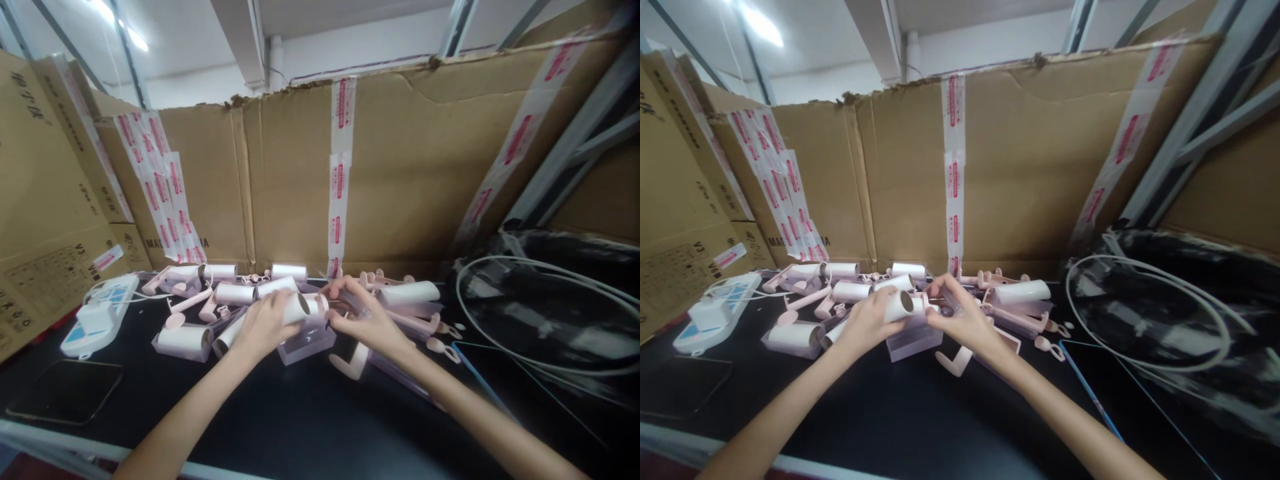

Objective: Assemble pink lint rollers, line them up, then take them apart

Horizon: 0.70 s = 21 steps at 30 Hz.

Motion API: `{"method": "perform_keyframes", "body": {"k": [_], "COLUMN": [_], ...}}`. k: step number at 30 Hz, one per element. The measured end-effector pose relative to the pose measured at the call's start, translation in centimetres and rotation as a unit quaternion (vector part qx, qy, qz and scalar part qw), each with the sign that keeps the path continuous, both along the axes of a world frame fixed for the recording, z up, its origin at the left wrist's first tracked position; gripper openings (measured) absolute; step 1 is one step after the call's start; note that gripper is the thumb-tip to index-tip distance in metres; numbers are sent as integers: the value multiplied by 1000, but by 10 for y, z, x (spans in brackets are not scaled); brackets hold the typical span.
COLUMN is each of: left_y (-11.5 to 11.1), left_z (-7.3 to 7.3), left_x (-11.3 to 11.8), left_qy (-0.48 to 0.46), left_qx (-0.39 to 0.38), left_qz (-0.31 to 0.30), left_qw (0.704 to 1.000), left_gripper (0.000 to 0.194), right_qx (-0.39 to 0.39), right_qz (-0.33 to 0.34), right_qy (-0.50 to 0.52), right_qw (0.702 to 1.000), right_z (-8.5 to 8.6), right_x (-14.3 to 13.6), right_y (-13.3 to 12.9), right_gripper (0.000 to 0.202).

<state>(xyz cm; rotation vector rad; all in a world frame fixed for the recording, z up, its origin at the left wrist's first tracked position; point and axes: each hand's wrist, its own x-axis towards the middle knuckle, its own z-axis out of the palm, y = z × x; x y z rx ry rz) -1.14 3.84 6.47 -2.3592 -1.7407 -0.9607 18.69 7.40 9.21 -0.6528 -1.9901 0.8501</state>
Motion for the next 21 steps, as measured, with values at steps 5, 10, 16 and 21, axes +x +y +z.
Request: {"method": "perform_keyframes", "body": {"k": [5,10,16,21], "left_y": [2,6,15,21], "left_z": [6,7,11,3], "left_x": [-2,20,38,37], "left_qy": [-272,-383,-428,-440], "left_qx": [0,-41,-75,-72], "left_qz": [-68,-145,-180,-177], "left_qw": [960,911,883,877], "left_gripper": [38,38,37,34], "right_qx": [2,51,132,108], "right_qz": [-38,-32,-48,-35], "right_qy": [-54,44,-136,-123], "right_qw": [998,997,981,986], "right_z": [20,57,70,56], "right_x": [15,18,0,-10], "right_y": [-3,-8,8,17], "right_gripper": [25,25,25,20]}}
